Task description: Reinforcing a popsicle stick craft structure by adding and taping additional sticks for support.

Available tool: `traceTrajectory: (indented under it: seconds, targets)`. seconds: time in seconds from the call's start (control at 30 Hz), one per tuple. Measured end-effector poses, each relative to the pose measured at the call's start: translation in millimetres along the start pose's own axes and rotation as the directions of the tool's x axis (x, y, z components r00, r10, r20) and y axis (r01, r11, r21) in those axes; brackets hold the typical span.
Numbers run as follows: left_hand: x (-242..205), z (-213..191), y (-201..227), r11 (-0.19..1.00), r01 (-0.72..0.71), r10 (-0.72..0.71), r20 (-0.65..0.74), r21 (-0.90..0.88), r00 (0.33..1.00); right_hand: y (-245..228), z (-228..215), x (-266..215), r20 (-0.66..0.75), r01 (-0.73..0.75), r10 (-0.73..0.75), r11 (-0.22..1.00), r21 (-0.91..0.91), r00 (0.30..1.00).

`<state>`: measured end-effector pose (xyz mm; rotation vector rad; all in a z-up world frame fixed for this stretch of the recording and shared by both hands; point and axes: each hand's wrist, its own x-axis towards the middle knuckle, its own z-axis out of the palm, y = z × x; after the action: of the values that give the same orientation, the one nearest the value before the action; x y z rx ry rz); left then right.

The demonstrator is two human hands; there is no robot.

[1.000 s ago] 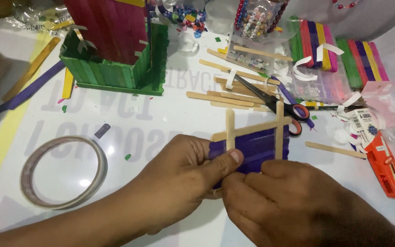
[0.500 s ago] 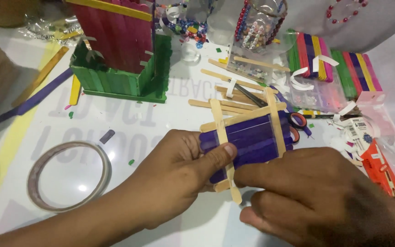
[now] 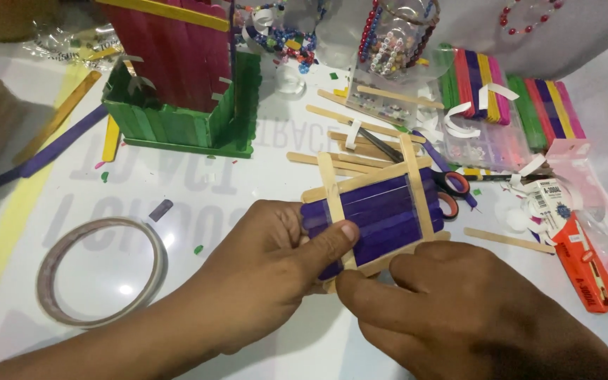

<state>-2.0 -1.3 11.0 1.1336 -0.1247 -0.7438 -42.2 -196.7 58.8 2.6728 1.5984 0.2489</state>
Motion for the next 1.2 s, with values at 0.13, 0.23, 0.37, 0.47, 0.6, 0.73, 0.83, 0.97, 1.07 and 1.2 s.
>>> traceTrajectory:
  seconds: [0.13,0.23,0.37,0.47,0.6,0.73,0.83,0.97,1.07,1.2]
  targets:
    - [1,-1,-3,0.995,-0.069,0.072,0.043,-0.071,0.997,-2,0,2,-0.04,0.028,-0.033,0.99,-0.135,0.999]
    - [1,-1,-2,0.992,-0.061,0.065,0.033,-0.11,0.997,-5,8,-5,-0.07,-0.075,0.068,0.992,-0.105,0.995]
    - [-1,1,2,0.996,-0.093,0.094,0.034,-0.013,0.995,-6,7,-4,-0.021,0.009,-0.014,0.974,-0.228,1.0]
    - [0,0,1,0.995,-0.096,0.096,-0.006,-0.026,0.995,0,4,-3,-0.042,0.049,-0.057,0.984,-0.171,0.998]
    - [0,-2,-2,0.986,-0.127,0.129,0.009,-0.107,0.992,4,-10,-3,-0.035,-0.012,0.012,1.0,0.004,0.999]
    - [-2,-4,1,0.997,-0.078,0.078,0.007,0.018,0.997,4,-7,2,-0.12,-0.132,0.179,0.936,0.325,0.977]
    - [-1,-5,1,0.993,-0.073,0.074,-0.013,0.088,0.997,3,-4,5,-0.098,-0.047,0.071,0.974,0.223,0.993]
    - [1,-7,-1,0.991,-0.118,0.118,0.005,0.069,0.993,5,2,0,-0.051,-0.031,0.036,0.994,0.101,0.998]
    - [4,-9,-7,0.992,-0.127,0.126,0.014,0.029,0.992,5,10,-2,-0.057,-0.072,0.077,0.994,0.086,0.995]
    - [5,-8,-6,0.991,-0.137,0.137,0.019,-0.003,0.99,5,2,5,-0.072,0.039,-0.039,0.999,0.001,0.997]
